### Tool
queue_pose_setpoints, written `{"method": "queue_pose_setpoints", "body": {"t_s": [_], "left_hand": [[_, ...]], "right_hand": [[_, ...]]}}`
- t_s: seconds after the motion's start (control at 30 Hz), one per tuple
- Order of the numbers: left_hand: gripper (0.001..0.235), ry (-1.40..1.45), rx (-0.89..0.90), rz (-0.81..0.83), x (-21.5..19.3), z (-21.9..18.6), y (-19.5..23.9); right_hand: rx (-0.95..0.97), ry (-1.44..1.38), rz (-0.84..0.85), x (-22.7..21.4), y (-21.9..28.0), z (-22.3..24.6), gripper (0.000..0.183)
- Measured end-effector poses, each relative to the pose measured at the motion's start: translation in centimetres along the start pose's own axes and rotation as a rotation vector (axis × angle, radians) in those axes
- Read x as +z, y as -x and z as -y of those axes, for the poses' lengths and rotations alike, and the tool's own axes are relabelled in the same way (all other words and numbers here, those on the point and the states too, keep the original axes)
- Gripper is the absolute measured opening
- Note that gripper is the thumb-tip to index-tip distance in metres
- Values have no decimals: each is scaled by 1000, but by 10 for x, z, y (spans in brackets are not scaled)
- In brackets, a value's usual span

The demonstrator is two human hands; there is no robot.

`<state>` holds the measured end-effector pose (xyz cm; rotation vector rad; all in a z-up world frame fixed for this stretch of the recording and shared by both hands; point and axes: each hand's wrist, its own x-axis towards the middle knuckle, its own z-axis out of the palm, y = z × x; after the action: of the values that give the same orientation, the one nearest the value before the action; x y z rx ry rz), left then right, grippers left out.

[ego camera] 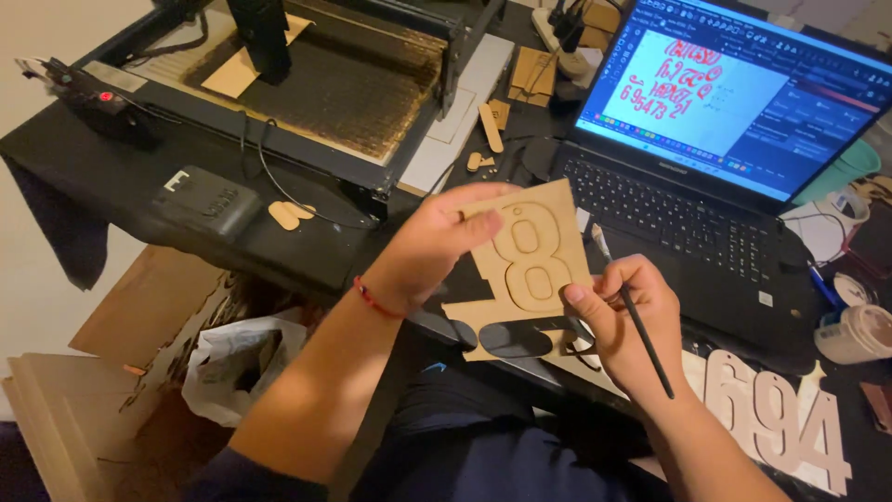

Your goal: The person paints a wooden number '6' with a brush, then retrieves a wooden number '8' from a laser cutter and begins painting it. The person handles the numbers one at a time and applies paint to their surfaces.

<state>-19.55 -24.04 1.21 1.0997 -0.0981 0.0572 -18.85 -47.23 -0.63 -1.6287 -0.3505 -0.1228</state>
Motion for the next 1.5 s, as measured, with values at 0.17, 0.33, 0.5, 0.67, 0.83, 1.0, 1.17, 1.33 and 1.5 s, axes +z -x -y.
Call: {"method": "queue_pose_setpoints", "body": {"t_s": [0.17, 0.33, 0.5, 0.67, 0.83, 1.0, 1.17, 1.33, 1.5], "left_hand": [[28, 42, 18, -72, -2, 6, -23], [20, 252, 164, -205, -9, 21, -37], [17, 298, 254, -217, -13, 24, -43], [25, 305, 284, -163, -8, 22, -40], [44, 148, 239, -163, 3, 14, -25], [49, 199, 154, -278, -6, 20, -35], [55, 365, 49, -359, -6, 23, -41], [54, 263, 49, -475, -20, 46, -58], [68, 179, 147, -638, -30, 79, -83]], "right_hand": [[-13, 85, 33, 6, -15, -6, 33], [-49, 106, 55, 24, -25, 3, 34], [-83, 127, 61, 32, -31, 7, 35], [-111, 148, 40, 31, -44, -2, 37], [-118, 231, 72, 37, -63, -11, 33], [-144, 353, 126, 32, -75, -6, 28], [-141, 509, 128, 45, -73, 13, 28], [-166, 572, 127, 56, -78, 25, 23], [-255, 595, 135, 62, -90, 20, 19]]}}
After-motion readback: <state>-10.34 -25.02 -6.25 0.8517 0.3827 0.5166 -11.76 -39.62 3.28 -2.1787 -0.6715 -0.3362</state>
